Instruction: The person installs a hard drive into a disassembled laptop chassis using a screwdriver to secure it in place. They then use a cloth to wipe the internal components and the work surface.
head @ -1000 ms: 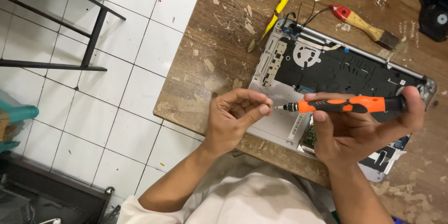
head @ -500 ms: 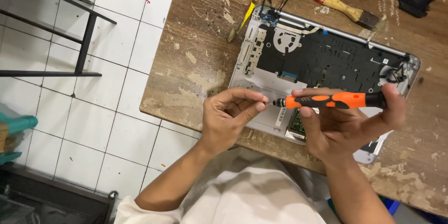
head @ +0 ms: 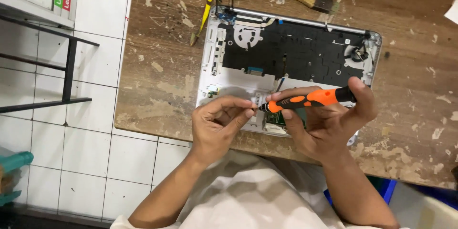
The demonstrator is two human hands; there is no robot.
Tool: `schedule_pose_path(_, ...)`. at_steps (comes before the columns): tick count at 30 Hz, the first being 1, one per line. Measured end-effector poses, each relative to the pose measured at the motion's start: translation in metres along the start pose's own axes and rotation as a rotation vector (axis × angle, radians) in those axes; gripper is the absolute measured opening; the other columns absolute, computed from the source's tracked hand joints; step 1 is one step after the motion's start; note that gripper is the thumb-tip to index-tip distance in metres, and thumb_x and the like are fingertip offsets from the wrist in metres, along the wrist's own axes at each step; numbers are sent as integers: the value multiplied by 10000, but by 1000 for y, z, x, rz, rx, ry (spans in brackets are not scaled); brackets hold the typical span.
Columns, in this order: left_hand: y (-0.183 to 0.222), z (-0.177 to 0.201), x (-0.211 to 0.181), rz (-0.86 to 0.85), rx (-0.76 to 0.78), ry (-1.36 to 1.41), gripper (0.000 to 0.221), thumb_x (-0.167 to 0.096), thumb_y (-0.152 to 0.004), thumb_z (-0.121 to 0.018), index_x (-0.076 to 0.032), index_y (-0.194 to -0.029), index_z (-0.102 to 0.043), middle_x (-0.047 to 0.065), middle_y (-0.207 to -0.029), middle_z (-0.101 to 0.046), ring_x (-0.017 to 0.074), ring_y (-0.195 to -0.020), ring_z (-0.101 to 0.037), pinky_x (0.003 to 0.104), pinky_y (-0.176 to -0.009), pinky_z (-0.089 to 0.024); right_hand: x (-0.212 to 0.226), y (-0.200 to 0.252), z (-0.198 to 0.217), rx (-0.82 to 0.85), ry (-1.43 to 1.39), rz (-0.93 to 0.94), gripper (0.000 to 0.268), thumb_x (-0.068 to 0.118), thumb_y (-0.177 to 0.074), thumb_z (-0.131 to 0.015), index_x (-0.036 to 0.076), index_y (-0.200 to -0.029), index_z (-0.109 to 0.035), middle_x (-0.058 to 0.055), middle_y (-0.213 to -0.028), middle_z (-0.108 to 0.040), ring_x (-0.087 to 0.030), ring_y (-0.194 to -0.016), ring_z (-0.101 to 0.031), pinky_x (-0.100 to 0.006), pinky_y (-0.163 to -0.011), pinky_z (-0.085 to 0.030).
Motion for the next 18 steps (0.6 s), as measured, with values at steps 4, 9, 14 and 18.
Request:
schedule_pose_path(4,1,-20,1,-12,3,-78,122,-5,-965,-828,-13,-1083,-797,123,-1038,-840,148,-911,-823,199,-753,-671,1,17,21,-67,268,47,917,-48,-1140,-716,443,-1771,-267,-44,-1746,-93,-453,-821,-838,-564,-884,-807)
schedule_pose_path(9,1,-46,5,-54,57,-124,110,-5,-981,-807,1,-1088,-787,157,-1041,-830,213,-968,-846,200,-779,-680,10,23,42,-111,40,-134,820,-114,-1107,-733,89,-1698,-202,115,-1792,-12,-465,-924,-858,-619,-1043,-851)
schedule_pose_path(14,3,-72,11,-79,156,-126,133,-5,-1020,-774,-6,-1152,-765,134,-1080,-807,134,-838,-704,226,-759,-575,27,20,60,-182,-54,-246,1001,-211,-1022,-627,357,-1684,-135,-443,-1017,-659,-555,-836,-786,-673,-963,-723)
schedule_pose_path(18,5,-95,10,-90,351,-98,344,-80,-1081,-710,15,-1397,-612,190,-1392,-714,326,-1295,-770,387,-1197,-660,19,57,90,-329,5,-288,1011,-219,-1145,-681,405,-1780,-201,120,-1873,-298,-578,-948,-826,-711,-991,-809)
Point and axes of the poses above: each hand's wrist, its own y-axis away from the middle knuckle, its own z-axis out of the back of the hand, x = y × z, the point moved 3 cm from there along -y, towards the middle knuckle
